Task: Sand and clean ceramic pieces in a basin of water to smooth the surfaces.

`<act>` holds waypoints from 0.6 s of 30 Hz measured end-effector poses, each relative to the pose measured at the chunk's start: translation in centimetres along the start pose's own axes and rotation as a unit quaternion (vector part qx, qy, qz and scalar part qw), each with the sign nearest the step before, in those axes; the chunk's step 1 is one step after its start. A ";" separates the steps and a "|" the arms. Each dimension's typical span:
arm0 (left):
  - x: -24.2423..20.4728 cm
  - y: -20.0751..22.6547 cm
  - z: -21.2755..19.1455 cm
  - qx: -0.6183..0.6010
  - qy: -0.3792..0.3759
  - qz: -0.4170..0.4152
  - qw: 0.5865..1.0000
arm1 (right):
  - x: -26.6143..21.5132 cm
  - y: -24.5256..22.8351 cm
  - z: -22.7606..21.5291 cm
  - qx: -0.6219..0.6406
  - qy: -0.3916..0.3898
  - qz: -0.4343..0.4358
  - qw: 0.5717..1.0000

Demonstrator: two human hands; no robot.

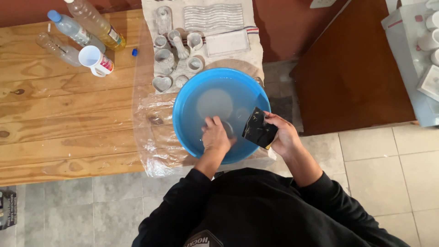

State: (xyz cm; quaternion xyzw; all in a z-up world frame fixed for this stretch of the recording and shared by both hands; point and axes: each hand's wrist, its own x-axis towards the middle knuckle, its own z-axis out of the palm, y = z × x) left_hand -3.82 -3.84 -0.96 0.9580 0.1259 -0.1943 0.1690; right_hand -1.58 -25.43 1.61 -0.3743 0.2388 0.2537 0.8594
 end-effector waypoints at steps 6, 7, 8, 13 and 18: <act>0.3 -2.2 -2.7 -0.173 0.200 0.143 0.954 | -0.3 -0.3 0.7 -0.007 0.015 0.001 1.000; 0.6 -2.5 -2.8 -0.174 0.201 0.144 0.953 | -0.1 -0.1 0.4 -0.009 0.014 0.000 1.000; 1.0 -2.7 -2.8 -0.256 0.211 0.176 0.927 | 0.2 0.2 0.1 -0.005 0.005 -0.005 1.000; 5.4 -5.1 0.3 -0.602 0.086 0.164 0.777 | 0.7 0.9 -0.3 0.004 0.007 -0.015 1.000; 3.8 -4.4 -3.2 -0.884 -0.208 0.109 0.403 | 1.4 2.1 -0.1 0.022 0.017 -0.148 0.989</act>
